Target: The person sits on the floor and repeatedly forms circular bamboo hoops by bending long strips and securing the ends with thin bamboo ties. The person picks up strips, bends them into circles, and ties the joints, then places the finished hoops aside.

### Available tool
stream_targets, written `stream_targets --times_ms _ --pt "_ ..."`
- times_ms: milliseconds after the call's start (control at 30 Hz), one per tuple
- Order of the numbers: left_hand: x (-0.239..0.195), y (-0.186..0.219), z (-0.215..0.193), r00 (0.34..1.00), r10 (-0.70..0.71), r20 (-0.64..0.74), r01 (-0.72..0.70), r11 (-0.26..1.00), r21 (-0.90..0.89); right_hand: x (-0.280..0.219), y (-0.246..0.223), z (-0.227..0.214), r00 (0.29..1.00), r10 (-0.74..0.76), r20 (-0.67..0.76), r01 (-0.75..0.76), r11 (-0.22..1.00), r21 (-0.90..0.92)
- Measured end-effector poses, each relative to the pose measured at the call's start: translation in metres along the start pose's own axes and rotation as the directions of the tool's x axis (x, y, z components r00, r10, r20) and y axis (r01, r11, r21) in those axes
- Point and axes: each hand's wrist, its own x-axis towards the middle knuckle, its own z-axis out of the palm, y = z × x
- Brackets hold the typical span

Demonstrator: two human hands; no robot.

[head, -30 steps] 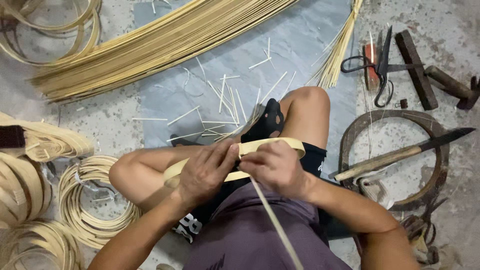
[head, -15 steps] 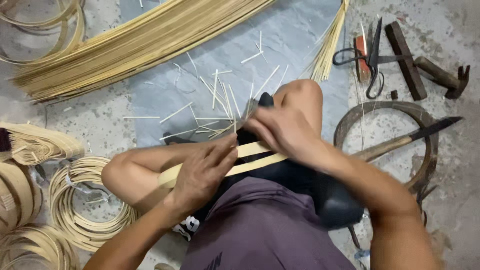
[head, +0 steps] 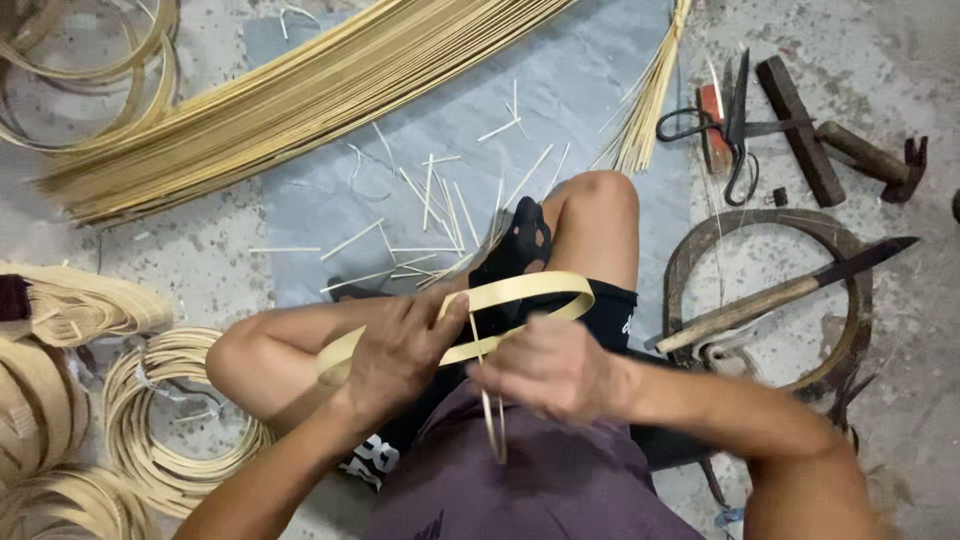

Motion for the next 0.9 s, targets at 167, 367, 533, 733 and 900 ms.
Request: stream_targets --times_ms 167,367,533,733,900 --pt "-0.013 0.01 0.001 0.992 -0.045 -0.122 0.027 0.989 -0.144 0.05 0.091 0.048 0.711 0.542 0.449 -0.682 0.687 0.252" --pt "0.008 -0.005 -0.013 0.975 -0.103 0.199 0.151 0.958 -0.245 0.03 0.103 0.063 0.732 0.478 0.486 -0.47 0.87 -0.148" --pt "0.044 -0.056 -0.03 0.728 -0.019 0.685 0.584 0.54 -0.606 0.012 0.044 0.02 0.953 0.161 0.256 -0.122 0.98 -0.16" --pt "0.028 -0.034 0.001 0.915 -0.227 0.335 0.385 0.743 -0.548 0.008 0.014 0.013 0.999 -0.014 0.046 0.024 0.975 -0.219" --pt "-0.015 0.001 0.009 0.991 -0.077 -0.111 0.028 0.92 -0.392 0.07 0.073 0.027 0.584 0.606 0.54 -0.809 0.484 0.332"
